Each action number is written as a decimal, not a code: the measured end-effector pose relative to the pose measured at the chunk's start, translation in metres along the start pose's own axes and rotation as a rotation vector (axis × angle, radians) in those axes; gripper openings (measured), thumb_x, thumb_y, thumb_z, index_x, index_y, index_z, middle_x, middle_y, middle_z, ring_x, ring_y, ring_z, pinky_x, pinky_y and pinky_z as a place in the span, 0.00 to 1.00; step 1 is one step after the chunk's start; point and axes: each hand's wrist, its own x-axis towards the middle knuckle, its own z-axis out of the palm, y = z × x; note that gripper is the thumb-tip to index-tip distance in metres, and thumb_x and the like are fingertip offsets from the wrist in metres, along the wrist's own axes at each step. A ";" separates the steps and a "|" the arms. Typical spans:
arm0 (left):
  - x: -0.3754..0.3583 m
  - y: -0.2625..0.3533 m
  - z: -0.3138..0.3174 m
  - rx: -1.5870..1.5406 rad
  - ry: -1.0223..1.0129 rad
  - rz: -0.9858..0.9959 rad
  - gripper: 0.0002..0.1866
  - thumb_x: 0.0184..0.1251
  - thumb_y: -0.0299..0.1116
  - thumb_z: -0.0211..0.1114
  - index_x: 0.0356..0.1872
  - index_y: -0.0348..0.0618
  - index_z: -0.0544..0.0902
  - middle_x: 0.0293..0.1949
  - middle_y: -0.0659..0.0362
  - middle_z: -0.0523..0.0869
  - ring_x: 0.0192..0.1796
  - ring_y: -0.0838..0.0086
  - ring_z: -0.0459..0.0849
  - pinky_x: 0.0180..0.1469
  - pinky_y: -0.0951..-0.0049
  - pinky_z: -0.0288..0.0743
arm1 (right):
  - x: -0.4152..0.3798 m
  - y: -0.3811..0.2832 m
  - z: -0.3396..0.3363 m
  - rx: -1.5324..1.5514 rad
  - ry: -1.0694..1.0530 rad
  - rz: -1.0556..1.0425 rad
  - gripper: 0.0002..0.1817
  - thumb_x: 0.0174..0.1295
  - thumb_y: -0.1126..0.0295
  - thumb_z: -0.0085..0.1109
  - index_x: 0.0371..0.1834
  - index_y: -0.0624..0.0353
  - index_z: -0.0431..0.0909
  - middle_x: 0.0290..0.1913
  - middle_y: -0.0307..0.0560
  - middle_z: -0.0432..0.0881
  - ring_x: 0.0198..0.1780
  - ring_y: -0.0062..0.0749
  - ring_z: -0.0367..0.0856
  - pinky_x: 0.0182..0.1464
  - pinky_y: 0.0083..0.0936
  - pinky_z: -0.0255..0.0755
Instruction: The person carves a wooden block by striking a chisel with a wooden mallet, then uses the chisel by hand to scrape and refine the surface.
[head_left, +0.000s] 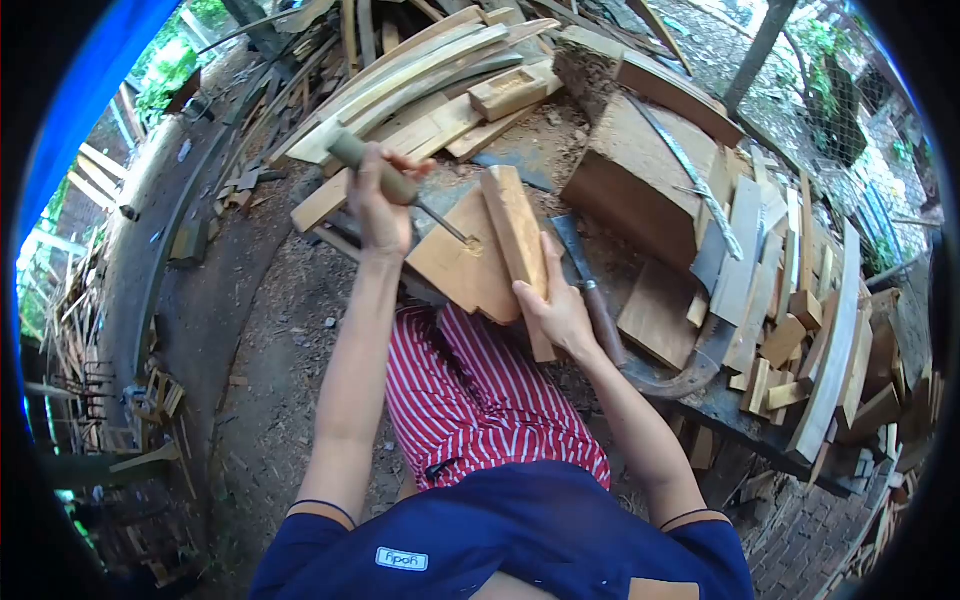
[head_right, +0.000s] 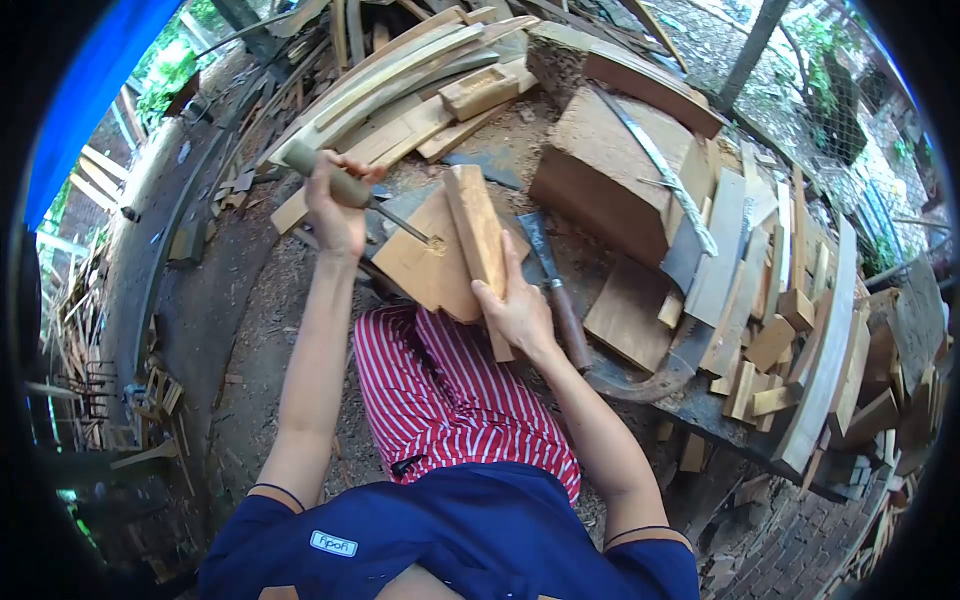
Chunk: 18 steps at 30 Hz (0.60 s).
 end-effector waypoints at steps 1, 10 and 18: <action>-0.005 0.003 0.009 0.111 0.033 0.045 0.11 0.71 0.43 0.62 0.36 0.49 0.73 0.28 0.63 0.74 0.28 0.78 0.73 0.38 0.71 0.76 | 0.001 0.000 0.002 0.039 -0.006 -0.002 0.49 0.60 0.45 0.54 0.81 0.38 0.38 0.43 0.73 0.83 0.46 0.68 0.83 0.53 0.52 0.76; -0.005 -0.017 0.016 0.073 0.192 0.134 0.13 0.67 0.32 0.65 0.26 0.48 0.71 0.14 0.67 0.67 0.12 0.84 0.62 0.13 0.81 0.55 | 0.001 -0.001 0.002 0.031 -0.001 -0.019 0.49 0.60 0.45 0.54 0.81 0.36 0.37 0.45 0.73 0.83 0.46 0.68 0.83 0.53 0.51 0.76; -0.010 -0.022 0.012 0.110 0.145 0.130 0.12 0.67 0.30 0.63 0.26 0.46 0.70 0.14 0.67 0.66 0.12 0.85 0.61 0.13 0.80 0.54 | 0.001 0.001 0.001 0.032 -0.003 -0.012 0.48 0.60 0.45 0.54 0.81 0.36 0.38 0.45 0.74 0.83 0.46 0.69 0.83 0.52 0.51 0.76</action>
